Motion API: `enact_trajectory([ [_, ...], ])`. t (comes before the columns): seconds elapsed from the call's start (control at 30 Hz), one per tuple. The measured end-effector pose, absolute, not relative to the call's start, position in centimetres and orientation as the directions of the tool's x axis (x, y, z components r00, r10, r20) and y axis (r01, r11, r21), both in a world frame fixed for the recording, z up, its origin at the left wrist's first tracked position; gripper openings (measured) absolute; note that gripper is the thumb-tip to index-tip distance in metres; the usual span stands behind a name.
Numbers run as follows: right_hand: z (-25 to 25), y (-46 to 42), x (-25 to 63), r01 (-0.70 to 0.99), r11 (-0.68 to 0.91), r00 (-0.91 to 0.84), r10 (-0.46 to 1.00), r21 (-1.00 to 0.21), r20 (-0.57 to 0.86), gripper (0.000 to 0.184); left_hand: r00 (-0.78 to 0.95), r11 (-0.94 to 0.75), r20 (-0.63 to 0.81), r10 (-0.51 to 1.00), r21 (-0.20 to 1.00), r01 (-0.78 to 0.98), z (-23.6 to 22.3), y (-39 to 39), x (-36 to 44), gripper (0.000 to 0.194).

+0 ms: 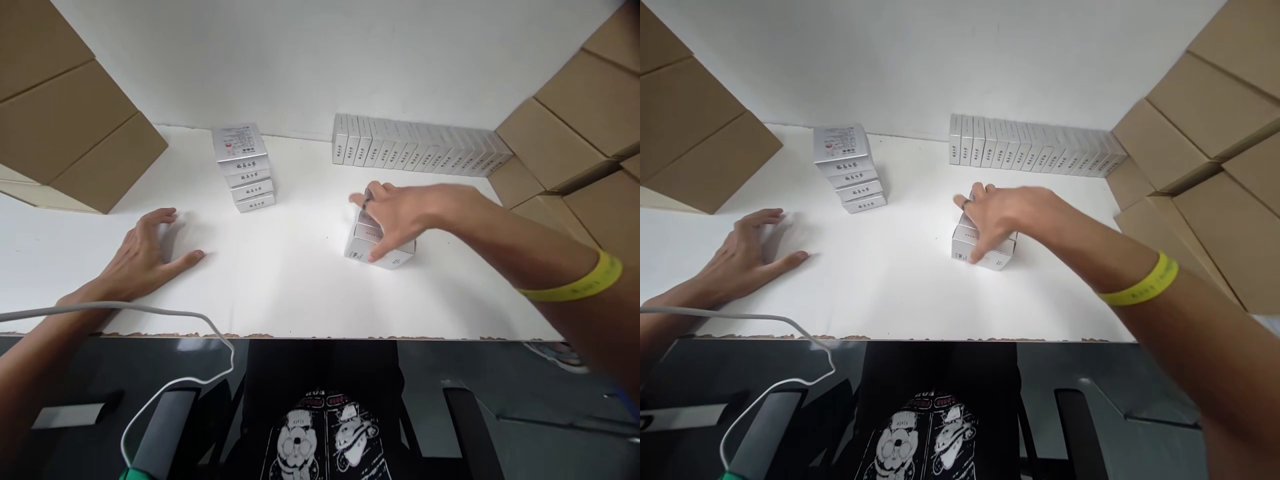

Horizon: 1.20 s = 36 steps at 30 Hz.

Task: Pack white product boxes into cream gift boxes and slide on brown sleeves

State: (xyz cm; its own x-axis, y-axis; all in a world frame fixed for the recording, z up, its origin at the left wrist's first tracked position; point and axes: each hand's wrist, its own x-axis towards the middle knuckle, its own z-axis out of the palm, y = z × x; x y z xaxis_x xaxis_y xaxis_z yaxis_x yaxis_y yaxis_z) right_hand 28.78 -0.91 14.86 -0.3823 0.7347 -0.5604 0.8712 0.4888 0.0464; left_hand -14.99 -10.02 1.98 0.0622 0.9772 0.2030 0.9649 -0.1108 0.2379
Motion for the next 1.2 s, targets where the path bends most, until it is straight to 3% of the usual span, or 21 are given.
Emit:
enact_trajectory([
  [0.13, 16.1, 0.2, 27.3, 0.869, 0.483, -0.325, 0.721, 0.107, -0.612, 0.103, 0.067, -0.119, 0.211, 0.975, 0.245, 0.962, 1.8, -10.0, -15.0, 0.093],
  [0.23, 16.4, 0.4, 29.3, 0.852, 0.523, -0.448, 0.692, -0.034, -0.566, 0.103, 0.037, -0.086, 0.187, 0.982, 0.262, 0.961, 2.1, -10.2, -14.7, 0.091],
  [0.3, 15.2, -0.2, 31.1, 0.804, 0.546, -0.594, 0.748, -0.235, -0.296, 0.103, 0.02, -0.061, 0.144, 0.989, 0.281, 0.958, 2.5, -10.4, -14.5, 0.091],
  [0.33, 13.9, -0.6, 31.8, 0.745, 0.571, -0.625, 0.778, -0.345, -0.062, 0.099, 0.019, -0.055, 0.125, 0.992, 0.29, 0.955, 2.7, -10.5, -14.3, 0.091],
  [0.4, 10.5, -1.7, 32.8, 0.587, 0.627, -0.497, 0.778, -0.512, 0.384, 0.088, 0.022, -0.05, 0.095, 0.995, 0.301, 0.952, 2.9, -10.6, -14.1, 0.093],
  [0.43, 8.5, -2.2, 33.0, 0.521, 0.649, -0.412, 0.76, -0.555, 0.502, 0.085, 0.025, -0.053, 0.096, 0.995, 0.301, 0.952, 2.9, -10.6, -14.1, 0.094],
  [0.57, 3.2, -2.8, 32.9, 0.515, 0.635, -0.432, 0.772, -0.576, 0.465, 0.082, 0.043, -0.079, 0.126, 0.991, 0.298, 0.951, 2.6, -10.6, -14.4, 0.094],
  [0.7, 4.3, -0.7, 31.6, 0.553, 0.65, -0.529, 0.758, -0.522, 0.382, 0.09, 0.056, -0.095, 0.137, 0.989, 0.296, 0.951, 2.2, -10.5, -14.7, 0.093],
  [0.83, 8.2, 2.2, 28.5, 0.502, 0.792, -0.641, 0.61, -0.347, 0.465, 0.094, 0.076, -0.114, 0.141, 0.987, 0.292, 0.949, 2.1, -10.5, -14.8, 0.089],
  [0.97, 9.5, 3.8, 25.5, 0.62, 0.761, -0.544, 0.592, -0.192, 0.594, 0.089, 0.09, -0.14, 0.17, 0.981, 0.31, 0.941, 1.9, -10.6, -15.0, 0.085],
  [1.03, 8.6, 4.1, 25.1, 0.64, 0.755, -0.592, 0.604, -0.144, 0.534, 0.083, 0.094, -0.147, 0.177, 0.98, 0.317, 0.937, 1.7, -10.7, -15.1, 0.085],
  [1.13, 7.5, 3.9, 26.0, 0.477, 0.871, -0.792, 0.485, -0.12, 0.371, 0.08, 0.089, -0.142, 0.172, 0.981, 0.323, 0.936, 1.6, -10.8, -15.2, 0.086],
  [1.2, 8.4, 3.6, 26.9, 0.431, 0.891, -0.82, 0.453, -0.144, 0.349, 0.081, 0.088, -0.138, 0.163, 0.983, 0.326, 0.935, 1.7, -10.7, -15.2, 0.087],
])
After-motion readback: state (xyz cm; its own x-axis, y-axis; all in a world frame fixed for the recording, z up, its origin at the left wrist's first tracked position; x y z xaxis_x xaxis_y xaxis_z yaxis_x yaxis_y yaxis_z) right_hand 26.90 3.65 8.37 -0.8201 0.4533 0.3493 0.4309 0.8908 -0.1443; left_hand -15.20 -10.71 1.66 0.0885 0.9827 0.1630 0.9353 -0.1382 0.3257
